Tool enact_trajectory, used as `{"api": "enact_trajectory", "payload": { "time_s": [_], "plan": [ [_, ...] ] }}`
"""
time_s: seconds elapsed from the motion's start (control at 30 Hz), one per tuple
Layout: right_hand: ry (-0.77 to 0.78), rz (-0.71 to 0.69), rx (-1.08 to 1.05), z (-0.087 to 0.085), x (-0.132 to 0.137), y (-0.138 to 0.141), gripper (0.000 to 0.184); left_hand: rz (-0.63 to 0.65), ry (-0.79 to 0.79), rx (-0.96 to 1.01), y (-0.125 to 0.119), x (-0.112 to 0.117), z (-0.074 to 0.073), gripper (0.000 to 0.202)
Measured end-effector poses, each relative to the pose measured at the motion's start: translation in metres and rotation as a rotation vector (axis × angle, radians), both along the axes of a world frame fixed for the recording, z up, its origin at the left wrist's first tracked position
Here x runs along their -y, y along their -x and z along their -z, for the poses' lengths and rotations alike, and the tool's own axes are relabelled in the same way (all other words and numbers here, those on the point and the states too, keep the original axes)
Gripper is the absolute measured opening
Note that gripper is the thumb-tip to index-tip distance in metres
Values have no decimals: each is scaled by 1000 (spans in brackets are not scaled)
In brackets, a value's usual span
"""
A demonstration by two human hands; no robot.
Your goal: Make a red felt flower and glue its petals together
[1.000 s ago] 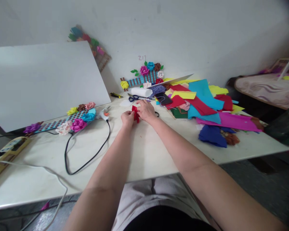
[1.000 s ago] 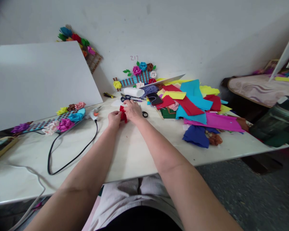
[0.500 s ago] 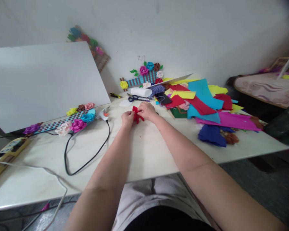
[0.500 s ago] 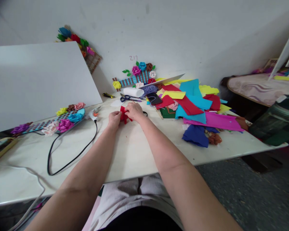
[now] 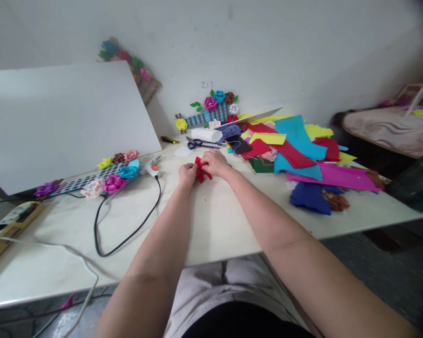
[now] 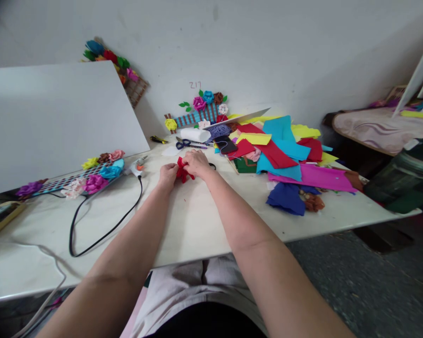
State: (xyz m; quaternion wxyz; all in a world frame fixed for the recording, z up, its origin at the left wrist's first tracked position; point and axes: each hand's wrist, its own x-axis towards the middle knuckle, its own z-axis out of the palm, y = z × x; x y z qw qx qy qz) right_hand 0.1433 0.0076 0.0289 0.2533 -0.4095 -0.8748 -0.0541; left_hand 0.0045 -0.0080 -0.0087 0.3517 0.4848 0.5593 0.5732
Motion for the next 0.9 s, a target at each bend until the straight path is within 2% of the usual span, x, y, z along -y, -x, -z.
{"api": "enact_trajectory", "payload": {
  "time_s": [0.2,0.3,0.47,0.77,0.9],
  "plan": [
    [65,-18,-227,11,-14,0,9,62,42,208,-3,4,-7,26],
    [91,-23,-293,14,-18,-1,6,72,51,248,-4,5,-8,28],
    [91,-55,-232,12,-16,0,9,82,33,217,-2,3,-5,23],
    [82,-89,-137,8,-14,-2,9,84,26,166,1,-2,2,27],
    [85,-25,-117,6,-11,-1,11,84,17,185,-1,-2,1,31]
  ]
}}
